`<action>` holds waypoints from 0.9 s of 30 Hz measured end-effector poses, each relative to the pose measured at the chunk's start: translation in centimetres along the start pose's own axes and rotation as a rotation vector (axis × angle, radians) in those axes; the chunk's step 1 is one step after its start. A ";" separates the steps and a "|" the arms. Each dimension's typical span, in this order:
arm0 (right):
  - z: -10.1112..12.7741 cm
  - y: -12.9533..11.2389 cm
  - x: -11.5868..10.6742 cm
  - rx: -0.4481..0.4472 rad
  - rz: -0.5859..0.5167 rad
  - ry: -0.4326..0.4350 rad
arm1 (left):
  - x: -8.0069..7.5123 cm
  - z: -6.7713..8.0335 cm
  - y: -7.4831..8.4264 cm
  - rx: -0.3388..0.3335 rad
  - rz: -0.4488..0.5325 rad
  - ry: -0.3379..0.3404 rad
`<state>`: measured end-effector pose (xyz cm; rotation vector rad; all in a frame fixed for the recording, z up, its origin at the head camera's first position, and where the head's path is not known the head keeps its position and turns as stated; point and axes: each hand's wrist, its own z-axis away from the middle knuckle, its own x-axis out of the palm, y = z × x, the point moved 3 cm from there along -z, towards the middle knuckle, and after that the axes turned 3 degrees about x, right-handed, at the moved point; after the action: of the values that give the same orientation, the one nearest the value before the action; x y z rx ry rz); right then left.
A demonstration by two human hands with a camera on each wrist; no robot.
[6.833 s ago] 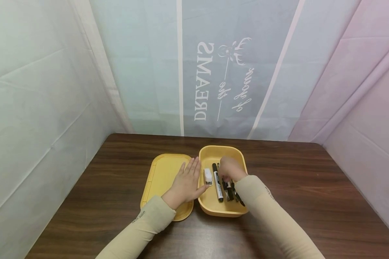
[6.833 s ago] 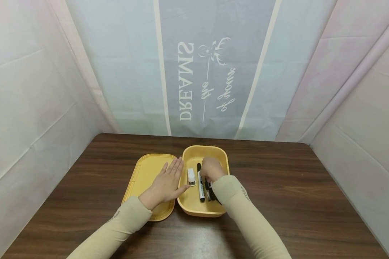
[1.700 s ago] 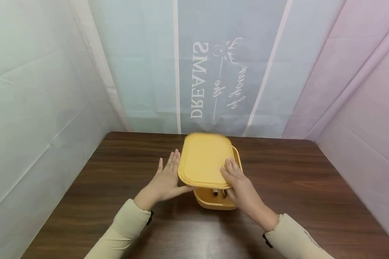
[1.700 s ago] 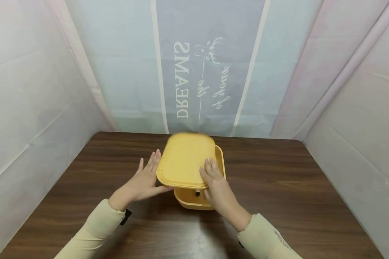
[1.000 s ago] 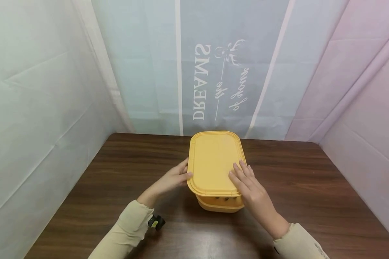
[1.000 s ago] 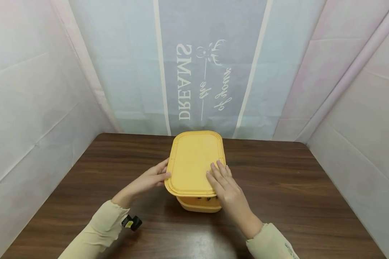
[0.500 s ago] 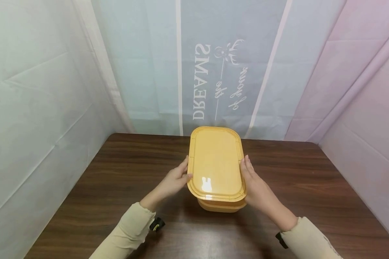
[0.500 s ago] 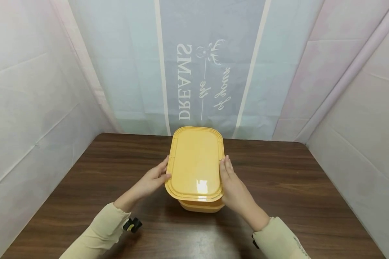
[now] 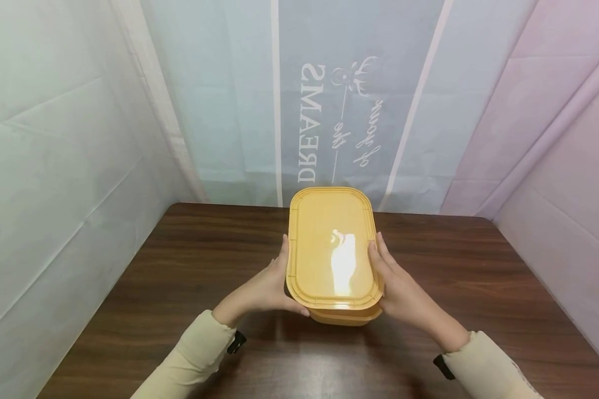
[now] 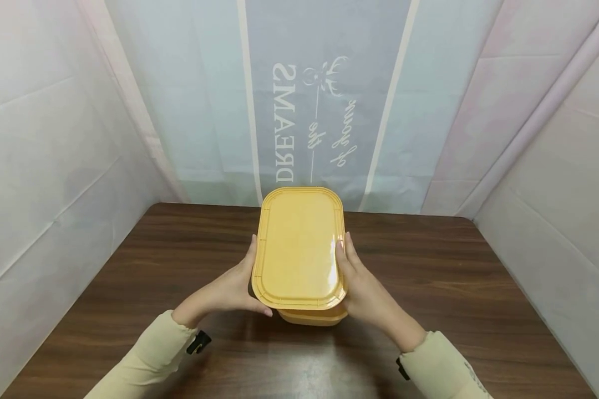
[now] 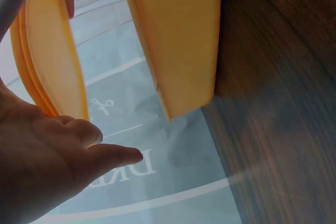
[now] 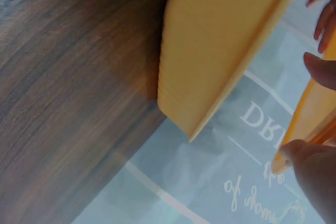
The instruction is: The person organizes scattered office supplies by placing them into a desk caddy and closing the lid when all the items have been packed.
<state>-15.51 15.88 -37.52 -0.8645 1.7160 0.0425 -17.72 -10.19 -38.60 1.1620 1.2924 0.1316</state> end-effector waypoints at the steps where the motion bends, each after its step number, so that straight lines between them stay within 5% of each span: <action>1: 0.0 0.1 -0.2 -0.016 -0.021 0.013 | 0.0 0.0 0.0 0.007 -0.005 0.004; 10: 0.4 0.9 -1.6 -0.139 -0.524 0.012 | -0.2 -0.5 -0.1 0.075 0.008 0.073; 15: 0.5 1.4 -1.7 -0.006 -0.810 0.052 | 0.0 -0.7 -0.1 0.104 0.047 0.070; 27: 0.0 2.9 -0.7 0.282 -1.204 0.118 | 0.3 -0.8 -0.2 0.160 0.103 0.065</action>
<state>-17.06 18.31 -38.06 -1.5543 1.0261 -1.0361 -18.32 -9.63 -38.79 1.3718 1.3192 0.1443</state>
